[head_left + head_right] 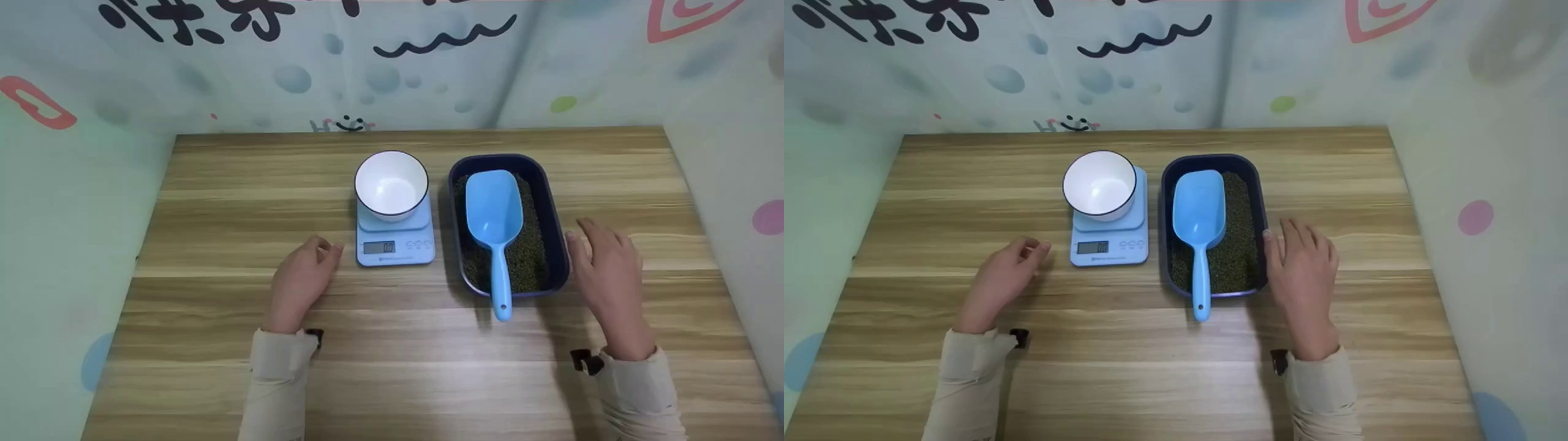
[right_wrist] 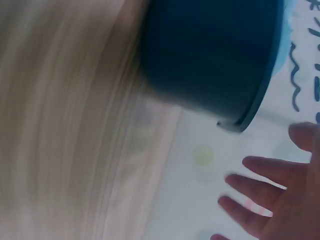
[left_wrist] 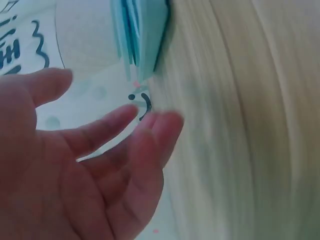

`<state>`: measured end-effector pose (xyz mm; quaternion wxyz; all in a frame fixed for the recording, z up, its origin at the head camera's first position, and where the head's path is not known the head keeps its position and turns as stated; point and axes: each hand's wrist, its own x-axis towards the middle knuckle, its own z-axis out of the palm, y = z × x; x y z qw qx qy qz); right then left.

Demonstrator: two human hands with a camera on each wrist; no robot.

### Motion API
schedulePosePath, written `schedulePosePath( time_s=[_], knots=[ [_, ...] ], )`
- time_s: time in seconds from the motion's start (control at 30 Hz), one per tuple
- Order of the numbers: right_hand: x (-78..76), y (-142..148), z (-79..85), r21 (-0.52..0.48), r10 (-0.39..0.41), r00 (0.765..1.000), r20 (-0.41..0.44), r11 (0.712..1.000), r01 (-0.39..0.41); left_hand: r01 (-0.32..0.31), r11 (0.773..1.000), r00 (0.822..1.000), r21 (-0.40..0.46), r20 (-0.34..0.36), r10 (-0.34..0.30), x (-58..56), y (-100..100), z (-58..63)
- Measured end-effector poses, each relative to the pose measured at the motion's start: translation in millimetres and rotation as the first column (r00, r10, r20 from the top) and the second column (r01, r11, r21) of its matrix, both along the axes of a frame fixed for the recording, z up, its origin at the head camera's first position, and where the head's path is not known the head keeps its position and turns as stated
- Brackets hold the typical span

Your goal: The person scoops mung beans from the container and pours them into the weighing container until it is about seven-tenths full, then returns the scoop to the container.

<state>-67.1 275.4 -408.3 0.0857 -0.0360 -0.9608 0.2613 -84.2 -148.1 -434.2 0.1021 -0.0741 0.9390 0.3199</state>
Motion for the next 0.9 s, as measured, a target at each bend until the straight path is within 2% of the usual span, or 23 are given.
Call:
schedulePosePath(
  time_s=[0.1,0.2,0.37,0.5,0.6,0.73,0.9],
  knots=[
    [6.2,-12.4,1.6,-0.069,-0.025,0.997,-0.068,0.997,0.020,-0.048,0.989,0.993,0.136,0.110,0.033,-3.5,4.3,-5.1],
    [11.2,-26.8,2.3,-0.096,-0.030,0.998,-0.058,0.995,0.025,-0.092,0.961,0.982,0.261,0.184,0.044,-7.9,8.5,-11.0],
    [13.6,-50.7,0.3,-0.059,0.048,0.999,-0.006,0.997,-0.048,-0.119,0.911,0.976,0.395,0.214,0.034,-16.2,12.1,-20.0],
    [13.8,-62.4,-2.7,-0.006,0.094,0.995,0.029,0.996,-0.094,-0.154,0.860,0.971,0.487,0.235,0.041,-23.8,13.6,-24.0],
    [14.5,-68.0,-4.8,0.021,0.111,0.990,0.090,0.993,-0.113,-0.170,0.817,0.969,0.551,0.245,0.037,-29.1,15.0,-26.9],
    [15.7,-73.7,-6.1,0.056,0.142,0.971,0.192,0.986,-0.155,-0.190,0.766,0.963,0.614,0.269,0.023,-32.0,16.2,-32.3],
    [18.1,-75.2,-5.6,0.106,0.175,0.955,0.240,0.973,-0.205,-0.167,0.732,0.958,0.661,0.285,-0.039,-32.8,14.3,-41.7]
  ],
)
